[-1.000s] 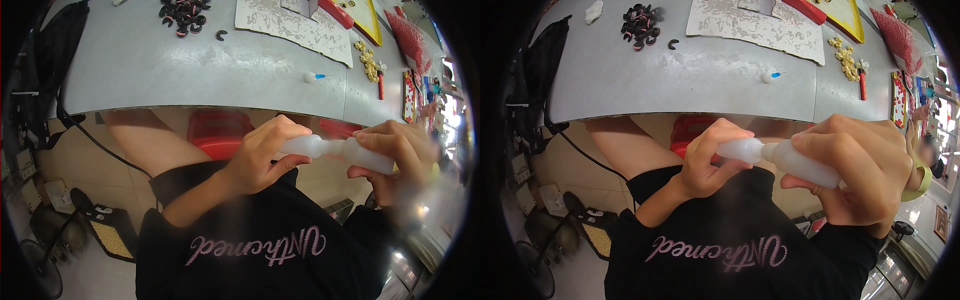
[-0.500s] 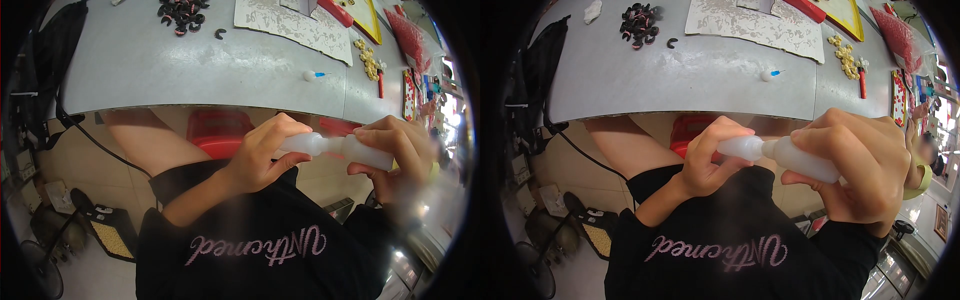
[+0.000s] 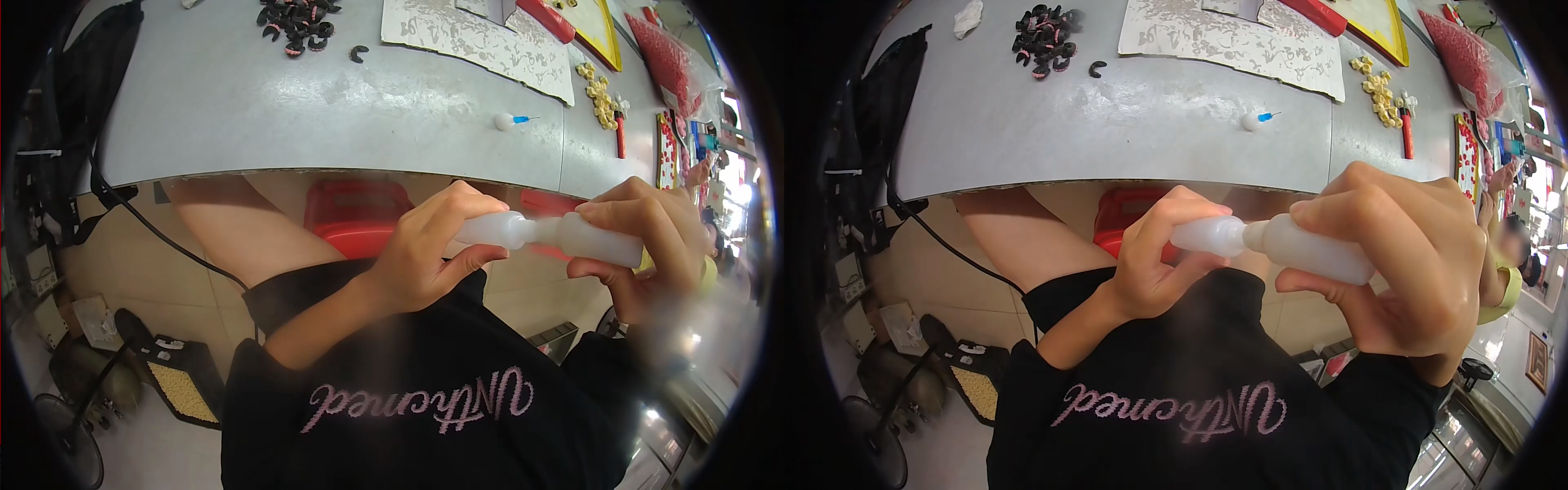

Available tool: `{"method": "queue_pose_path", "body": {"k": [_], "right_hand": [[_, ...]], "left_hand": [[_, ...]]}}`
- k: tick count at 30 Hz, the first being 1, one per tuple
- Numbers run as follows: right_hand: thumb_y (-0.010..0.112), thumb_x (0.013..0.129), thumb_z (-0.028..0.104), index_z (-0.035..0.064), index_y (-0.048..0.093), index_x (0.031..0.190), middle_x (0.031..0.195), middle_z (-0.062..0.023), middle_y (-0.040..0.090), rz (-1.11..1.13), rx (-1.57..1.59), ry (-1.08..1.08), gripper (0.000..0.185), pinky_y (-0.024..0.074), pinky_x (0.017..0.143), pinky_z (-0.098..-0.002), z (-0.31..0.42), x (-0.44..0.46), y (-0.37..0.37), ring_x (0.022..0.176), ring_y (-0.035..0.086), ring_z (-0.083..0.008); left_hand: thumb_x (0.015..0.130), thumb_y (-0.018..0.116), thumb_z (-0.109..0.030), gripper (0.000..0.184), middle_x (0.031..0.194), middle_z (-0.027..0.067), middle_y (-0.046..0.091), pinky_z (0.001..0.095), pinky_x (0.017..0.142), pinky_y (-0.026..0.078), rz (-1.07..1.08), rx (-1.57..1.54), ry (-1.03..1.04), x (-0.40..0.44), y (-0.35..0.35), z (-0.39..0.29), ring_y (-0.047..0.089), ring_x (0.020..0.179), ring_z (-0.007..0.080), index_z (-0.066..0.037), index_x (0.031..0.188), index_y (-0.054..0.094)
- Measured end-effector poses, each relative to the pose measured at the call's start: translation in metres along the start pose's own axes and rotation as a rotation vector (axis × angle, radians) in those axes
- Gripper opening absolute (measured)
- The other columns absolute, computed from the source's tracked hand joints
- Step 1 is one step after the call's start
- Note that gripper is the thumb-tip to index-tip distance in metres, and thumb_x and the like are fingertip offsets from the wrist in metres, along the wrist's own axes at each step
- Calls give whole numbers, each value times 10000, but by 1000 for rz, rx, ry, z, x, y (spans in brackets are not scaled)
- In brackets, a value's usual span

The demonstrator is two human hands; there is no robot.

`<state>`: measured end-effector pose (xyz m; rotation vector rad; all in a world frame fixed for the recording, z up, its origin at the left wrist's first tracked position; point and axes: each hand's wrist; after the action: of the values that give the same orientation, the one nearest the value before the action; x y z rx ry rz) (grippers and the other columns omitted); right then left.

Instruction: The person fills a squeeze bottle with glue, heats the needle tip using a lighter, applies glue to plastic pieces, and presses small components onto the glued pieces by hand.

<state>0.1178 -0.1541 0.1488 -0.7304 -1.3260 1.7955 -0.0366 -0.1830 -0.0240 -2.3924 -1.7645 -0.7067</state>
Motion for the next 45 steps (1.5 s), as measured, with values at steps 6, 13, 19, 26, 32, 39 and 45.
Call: {"method": "queue_pose_path", "body": {"k": [6,13,19,26,32,39,45], "right_hand": [[723,612,379,26,589,814,692,-67,629,10,-38,-16,429,360,543,-291,3,0,-1,607,591,-190],[722,613,378,25,586,819,685,-68,626,-26,-30,-31,431,348,543,-295,6,1,0,599,584,-188],[720,614,384,27,584,816,682,-67,625,-29,-4,2,433,345,542,-296,9,1,0,600,580,-185],[717,615,394,34,579,816,685,-70,630,-42,-24,-40,435,347,542,-297,8,1,0,592,580,-186],[717,618,393,32,581,819,682,-70,631,-62,-30,-56,435,363,554,-296,10,0,1,590,584,-188],[721,602,393,24,581,821,684,-73,628,-83,37,-51,451,374,564,-299,8,-1,1,607,584,-188],[717,591,397,22,579,819,696,-80,624,-97,65,-18,460,367,575,-304,7,-3,2,614,556,-189]], "left_hand": [[795,672,-145,337,854,110,554,284,550,497,3,0,0,-1,0,-1,582,697,197,-11,1055,505],[800,667,-140,334,855,111,552,279,548,495,-3,-23,11,0,0,-2,582,687,187,-10,1061,503],[803,664,-134,334,860,110,549,273,540,497,2,-25,18,-1,-2,-3,582,686,180,-11,1066,499],[804,663,-122,330,863,111,547,273,547,491,-3,-43,14,-1,-2,-4,580,688,180,-13,1068,499],[799,668,-117,332,867,114,551,279,558,484,-11,-44,24,-2,-2,-5,580,691,186,-16,1068,500],[793,673,-112,341,871,116,555,286,568,481,-14,-45,35,-2,-3,-6,577,699,193,-14,1071,500],[782,682,-108,354,874,121,557,289,579,476,-20,-18,68,-2,-5,-5,576,720,204,-8,1068,500]]}}
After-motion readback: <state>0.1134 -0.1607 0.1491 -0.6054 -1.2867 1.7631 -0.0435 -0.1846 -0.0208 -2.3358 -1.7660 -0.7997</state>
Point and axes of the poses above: each hand's wrist, its own x-axis towards the middle knuckle, its own y-axis out of the palm, z = x × y
